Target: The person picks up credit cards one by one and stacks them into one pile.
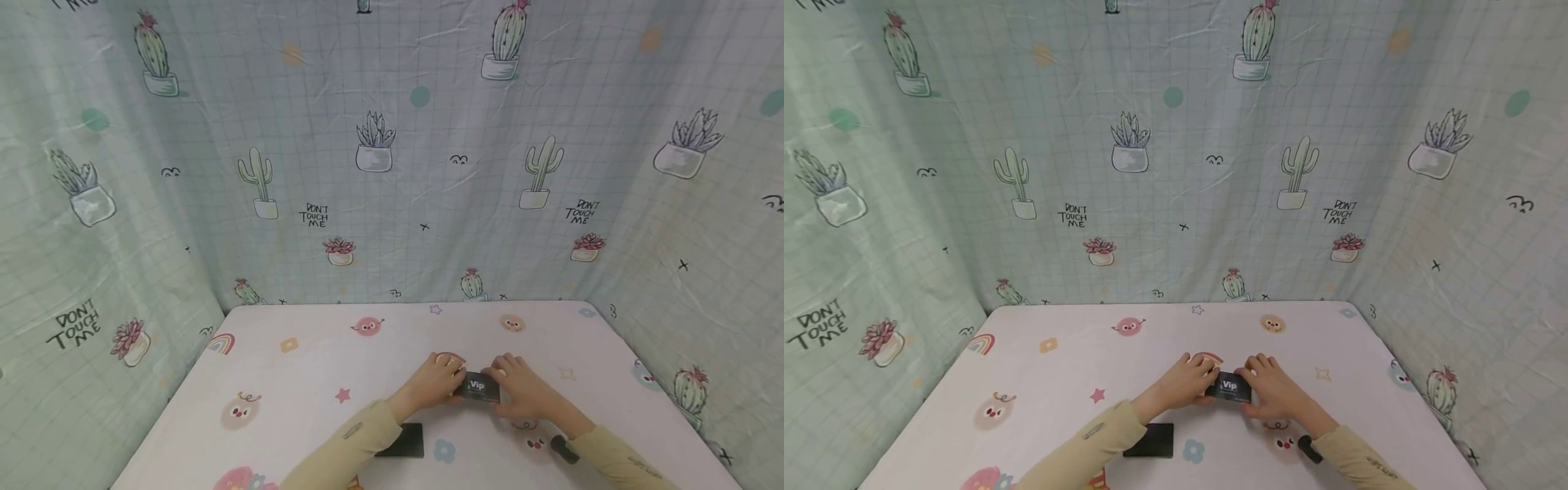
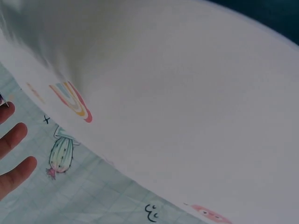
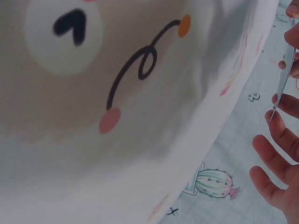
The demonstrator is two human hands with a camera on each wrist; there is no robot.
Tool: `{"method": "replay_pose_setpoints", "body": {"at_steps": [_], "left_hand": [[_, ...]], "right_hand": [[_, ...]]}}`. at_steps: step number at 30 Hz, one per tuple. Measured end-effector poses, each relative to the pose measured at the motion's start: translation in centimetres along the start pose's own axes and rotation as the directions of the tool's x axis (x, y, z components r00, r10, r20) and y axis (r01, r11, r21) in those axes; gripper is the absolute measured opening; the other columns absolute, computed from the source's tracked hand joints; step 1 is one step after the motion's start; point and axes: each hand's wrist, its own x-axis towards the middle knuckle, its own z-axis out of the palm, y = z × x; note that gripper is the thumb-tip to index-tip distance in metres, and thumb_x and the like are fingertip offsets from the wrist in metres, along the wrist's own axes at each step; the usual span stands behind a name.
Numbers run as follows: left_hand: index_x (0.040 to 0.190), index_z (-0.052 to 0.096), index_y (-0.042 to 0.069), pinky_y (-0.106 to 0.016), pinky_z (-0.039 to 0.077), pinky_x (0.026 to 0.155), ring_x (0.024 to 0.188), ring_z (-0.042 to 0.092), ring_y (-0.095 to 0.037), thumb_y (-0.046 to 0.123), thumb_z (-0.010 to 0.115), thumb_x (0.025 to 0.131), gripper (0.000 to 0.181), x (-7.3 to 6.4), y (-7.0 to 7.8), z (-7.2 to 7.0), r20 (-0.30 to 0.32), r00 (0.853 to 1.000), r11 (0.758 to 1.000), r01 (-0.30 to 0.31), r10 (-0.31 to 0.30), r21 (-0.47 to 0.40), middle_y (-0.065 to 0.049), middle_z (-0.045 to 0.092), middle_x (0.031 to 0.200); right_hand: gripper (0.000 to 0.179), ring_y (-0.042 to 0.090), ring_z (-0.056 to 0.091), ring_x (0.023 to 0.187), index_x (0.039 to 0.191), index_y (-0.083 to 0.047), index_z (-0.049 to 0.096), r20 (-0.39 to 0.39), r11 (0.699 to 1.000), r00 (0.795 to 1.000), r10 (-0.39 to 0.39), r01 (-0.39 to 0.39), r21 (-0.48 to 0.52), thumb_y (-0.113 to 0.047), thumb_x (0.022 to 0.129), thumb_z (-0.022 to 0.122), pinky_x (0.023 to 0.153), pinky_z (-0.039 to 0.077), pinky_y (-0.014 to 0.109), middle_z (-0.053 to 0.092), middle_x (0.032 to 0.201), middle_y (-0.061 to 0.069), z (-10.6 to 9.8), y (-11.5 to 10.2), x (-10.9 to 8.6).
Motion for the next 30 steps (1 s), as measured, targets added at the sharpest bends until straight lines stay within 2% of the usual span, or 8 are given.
{"method": "replay_pose_setpoints", "body": {"at_steps": [7,14,20,25,30], "left_hand": [[0.114,0.055,0.022,-0.028,0.042,0.072,0.093,0.053,-0.011,0.061,0.047,0.079,0.053,-1.0,-0.1,-0.7,0.053,0.998,0.999,0.017,-0.015,-0.045,0.007,0.055,0.107],[0.11,0.056,0.021,-0.026,0.039,0.066,0.088,0.052,-0.01,0.06,0.047,0.081,0.049,-2.1,-0.1,-1.1,0.026,0.999,0.997,0.032,-0.03,-0.073,0.007,0.054,0.099],[0.113,0.056,0.021,-0.027,0.042,0.07,0.089,0.051,-0.011,0.06,0.048,0.08,0.051,-2.7,-0.3,-1.4,0.039,0.998,0.994,0.053,-0.049,-0.096,0.006,0.055,0.1],[0.114,0.056,0.021,-0.028,0.042,0.072,0.089,0.05,-0.012,0.059,0.049,0.08,0.052,-3.2,-0.4,-1.6,0.055,0.997,0.992,0.059,-0.053,-0.107,0.006,0.055,0.1],[0.114,0.056,0.021,-0.028,0.042,0.072,0.086,0.05,-0.011,0.06,0.049,0.079,0.053,-3.7,-0.6,-1.8,0.038,0.997,0.992,0.065,-0.061,-0.106,0.006,0.055,0.099]], "right_hand": [[0.054,0.008,0.038,0.09,0.112,-0.018,0.055,0.038,0.999,0.999,0.018,-0.019,0.035,-0.041,0.065,0.069,0.081,0.037,0.032,0.045,0.096,-0.008,0.2,-0.6,0.3],[0.054,0.007,0.037,0.09,0.112,-0.02,0.054,0.057,0.999,0.998,0.012,-0.015,0.047,-0.042,0.065,0.069,0.081,0.037,0.031,0.044,0.096,-0.01,0.2,-1.3,0.6],[0.055,0.007,0.037,0.09,0.113,-0.02,0.054,0.052,0.998,0.999,0.003,-0.006,0.058,-0.042,0.065,0.069,0.081,0.037,0.032,0.044,0.097,-0.01,0.0,-1.8,0.8],[0.055,0.007,0.037,0.088,0.112,-0.019,0.054,0.015,0.998,1.0,-0.024,0.023,0.062,-0.041,0.064,0.069,0.079,0.037,0.03,0.044,0.095,-0.01,0.1,-2.2,1.0],[0.054,0.007,0.037,0.088,0.111,-0.019,0.054,0.004,0.997,1.0,-0.03,0.03,0.077,-0.04,0.064,0.07,0.079,0.037,0.03,0.044,0.095,-0.009,0.3,-2.4,1.1]]}}
